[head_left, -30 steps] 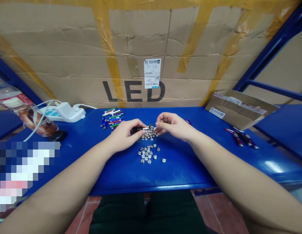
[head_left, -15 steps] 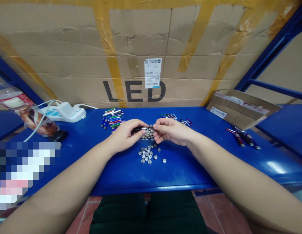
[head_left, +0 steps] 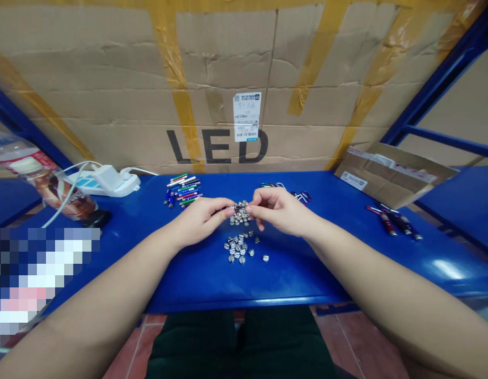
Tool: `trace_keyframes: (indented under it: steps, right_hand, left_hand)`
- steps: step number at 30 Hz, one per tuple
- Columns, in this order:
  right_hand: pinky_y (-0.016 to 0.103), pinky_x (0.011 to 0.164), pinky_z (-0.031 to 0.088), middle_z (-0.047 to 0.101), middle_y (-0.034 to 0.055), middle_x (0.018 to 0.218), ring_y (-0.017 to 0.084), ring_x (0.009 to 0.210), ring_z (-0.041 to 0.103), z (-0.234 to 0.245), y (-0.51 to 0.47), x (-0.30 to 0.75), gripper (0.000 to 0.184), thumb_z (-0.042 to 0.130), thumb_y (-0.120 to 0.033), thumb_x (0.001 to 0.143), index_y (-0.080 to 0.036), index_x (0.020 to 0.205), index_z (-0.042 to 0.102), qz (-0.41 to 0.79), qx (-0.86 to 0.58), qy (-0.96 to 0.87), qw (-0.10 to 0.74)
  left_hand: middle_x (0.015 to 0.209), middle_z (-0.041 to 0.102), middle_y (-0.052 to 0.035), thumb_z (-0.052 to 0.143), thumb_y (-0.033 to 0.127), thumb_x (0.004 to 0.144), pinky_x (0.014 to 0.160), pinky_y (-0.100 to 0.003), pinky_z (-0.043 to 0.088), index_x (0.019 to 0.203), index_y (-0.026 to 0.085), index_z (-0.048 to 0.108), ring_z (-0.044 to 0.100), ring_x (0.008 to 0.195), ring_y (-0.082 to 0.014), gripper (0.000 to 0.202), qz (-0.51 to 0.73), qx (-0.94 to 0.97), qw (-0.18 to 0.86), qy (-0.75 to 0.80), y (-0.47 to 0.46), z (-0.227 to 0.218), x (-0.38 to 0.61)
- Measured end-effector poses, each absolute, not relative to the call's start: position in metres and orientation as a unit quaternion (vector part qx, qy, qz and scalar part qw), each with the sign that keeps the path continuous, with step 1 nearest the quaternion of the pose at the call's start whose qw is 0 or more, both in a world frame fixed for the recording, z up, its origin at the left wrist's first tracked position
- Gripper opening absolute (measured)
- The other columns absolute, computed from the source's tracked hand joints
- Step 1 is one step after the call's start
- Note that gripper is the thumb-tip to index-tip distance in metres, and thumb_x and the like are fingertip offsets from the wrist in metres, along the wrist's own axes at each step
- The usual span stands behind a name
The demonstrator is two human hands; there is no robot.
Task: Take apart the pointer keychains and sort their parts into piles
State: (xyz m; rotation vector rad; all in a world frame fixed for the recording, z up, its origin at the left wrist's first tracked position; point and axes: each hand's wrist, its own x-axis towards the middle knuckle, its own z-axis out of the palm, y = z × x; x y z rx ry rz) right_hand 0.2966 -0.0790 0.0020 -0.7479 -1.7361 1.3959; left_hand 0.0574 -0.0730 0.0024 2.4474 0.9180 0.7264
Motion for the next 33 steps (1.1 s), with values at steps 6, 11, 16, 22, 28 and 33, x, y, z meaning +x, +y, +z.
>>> trace_keyframes:
  steps: [6,11,16,22,28,33]
  right_hand:
    - [0.025,0.052,0.042,0.058,-0.0035,0.065,0.012,0.052,0.054,0.002,-0.086,0.298,0.024,0.063,-0.036,0.095,-0.021,0.081,0.052,0.391,-0.322,-0.780,0.368]
    - [0.029,0.064,0.044,0.066,0.0039,0.079,0.016,0.068,0.058,0.000,-0.081,0.302,0.017,0.055,-0.025,0.100,-0.020,0.084,0.053,0.146,-0.264,-0.891,0.338]
    - [0.035,0.073,0.049,0.064,0.0073,0.083,0.021,0.079,0.057,0.003,-0.079,0.304,0.026,0.042,-0.022,0.106,-0.023,0.083,0.055,0.016,-0.207,-0.931,0.299]
    - [0.040,0.079,0.051,0.066,0.0089,0.092,0.023,0.087,0.058,0.006,-0.078,0.304,0.028,0.047,-0.025,0.105,-0.025,0.081,0.062,0.024,-0.196,-0.931,0.308]
    - [0.036,0.076,0.057,0.069,0.0051,0.090,0.019,0.080,0.067,-0.007,-0.075,0.297,0.026,0.071,-0.039,0.093,-0.021,0.109,0.061,0.331,-0.301,-0.814,0.369]
    - [0.026,0.055,0.053,0.067,0.0027,0.079,0.014,0.065,0.064,-0.011,-0.073,0.289,0.026,0.070,-0.040,0.092,-0.017,0.099,0.061,0.589,-0.356,-0.645,0.332]
  left_hand:
    - [0.102,0.078,-0.0056,0.049,0.048,0.102,0.085,-0.032,0.052,0.110,0.017,0.075,0.069,0.093,-0.0213,0.041,0.250,0.860,0.286,0.340,-0.072,0.004,0.054]
    - [0.075,0.069,-0.0012,0.052,0.051,0.099,0.071,-0.027,0.051,0.103,0.016,0.073,0.062,0.073,-0.0161,0.041,0.216,0.831,0.378,0.346,-0.073,0.008,0.054]
    - [0.054,0.040,0.0071,0.054,0.056,0.099,0.046,-0.022,0.033,0.098,0.018,0.071,0.037,0.047,-0.0100,0.042,0.200,0.781,0.484,0.339,-0.076,0.010,0.053]
    - [0.056,0.044,0.0058,0.054,0.058,0.099,0.044,-0.023,0.037,0.102,0.019,0.070,0.041,0.047,-0.0110,0.042,0.196,0.765,0.508,0.345,-0.073,0.005,0.052]
    - [0.106,0.078,-0.0060,0.057,0.049,0.100,0.087,-0.033,0.055,0.106,0.019,0.075,0.071,0.098,-0.0223,0.036,0.276,0.851,0.294,0.338,-0.067,-0.001,0.055]
    - [0.102,0.079,-0.0050,0.059,0.038,0.100,0.077,-0.029,0.054,0.111,0.020,0.075,0.072,0.090,-0.0195,0.026,0.284,0.869,0.238,0.328,-0.070,0.001,0.056]
